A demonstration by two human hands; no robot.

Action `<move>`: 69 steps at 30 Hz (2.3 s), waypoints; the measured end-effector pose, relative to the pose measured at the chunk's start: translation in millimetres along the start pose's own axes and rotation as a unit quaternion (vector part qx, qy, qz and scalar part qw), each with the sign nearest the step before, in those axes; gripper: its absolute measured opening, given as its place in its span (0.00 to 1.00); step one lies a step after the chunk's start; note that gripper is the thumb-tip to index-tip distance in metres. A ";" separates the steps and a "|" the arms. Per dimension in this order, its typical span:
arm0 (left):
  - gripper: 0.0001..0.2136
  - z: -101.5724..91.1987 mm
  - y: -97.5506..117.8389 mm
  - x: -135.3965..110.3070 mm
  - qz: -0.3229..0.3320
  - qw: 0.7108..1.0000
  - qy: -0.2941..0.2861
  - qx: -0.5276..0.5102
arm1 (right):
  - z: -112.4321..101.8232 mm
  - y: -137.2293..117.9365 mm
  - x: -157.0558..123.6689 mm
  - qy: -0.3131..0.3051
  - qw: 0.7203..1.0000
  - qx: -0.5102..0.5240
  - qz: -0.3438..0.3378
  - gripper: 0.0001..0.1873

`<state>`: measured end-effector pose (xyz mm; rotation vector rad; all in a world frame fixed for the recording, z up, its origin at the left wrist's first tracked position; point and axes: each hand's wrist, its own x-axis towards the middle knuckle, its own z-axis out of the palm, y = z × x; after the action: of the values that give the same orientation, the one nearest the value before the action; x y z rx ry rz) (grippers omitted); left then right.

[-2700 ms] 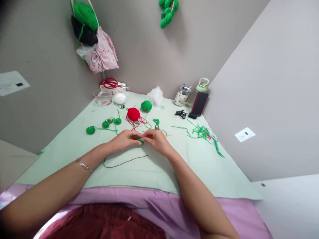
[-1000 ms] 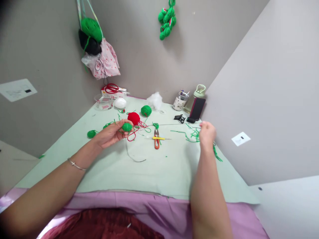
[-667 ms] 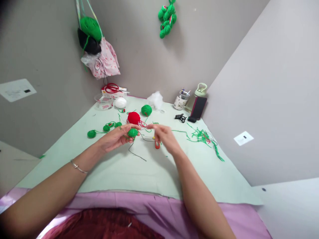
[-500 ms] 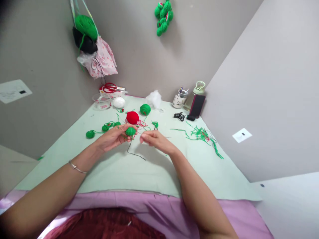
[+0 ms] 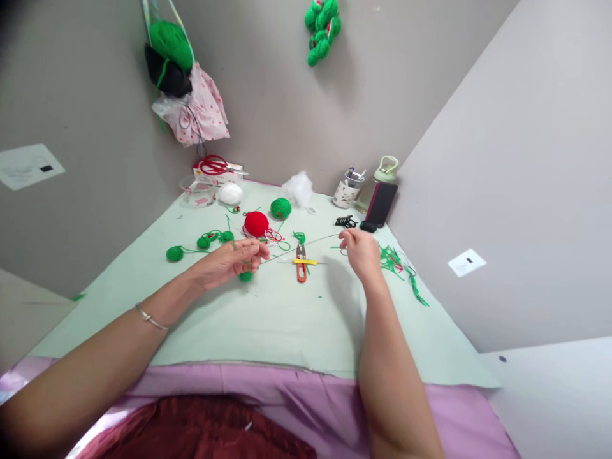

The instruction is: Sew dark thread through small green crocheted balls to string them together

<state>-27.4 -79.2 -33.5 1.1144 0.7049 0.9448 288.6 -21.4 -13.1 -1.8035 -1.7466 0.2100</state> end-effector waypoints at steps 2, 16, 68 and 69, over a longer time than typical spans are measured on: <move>0.15 -2.7 -5.3 2.4 0.011 0.997 0.019 0.073 | 4.8 -7.2 -3.2 0.010 1.000 -0.005 -0.015 0.16; 0.12 -1.3 12.7 -2.9 0.033 0.995 -0.017 -0.089 | 57.9 -87.9 -60.7 -0.325 0.873 0.351 -0.097 0.20; 0.14 23.9 -20.0 -7.9 0.256 0.942 0.008 0.219 | 48.8 -83.9 -56.5 -0.400 0.652 0.640 0.072 0.13; 0.14 23.9 -21.0 -7.2 0.266 0.939 0.006 0.218 | 48.7 -84.1 -56.3 -0.400 0.653 0.639 0.072 0.14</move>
<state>-4.6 -98.7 -46.1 1.7498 0.6506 1.2868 185.5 -64.5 -24.9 -0.6816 -1.1648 1.9757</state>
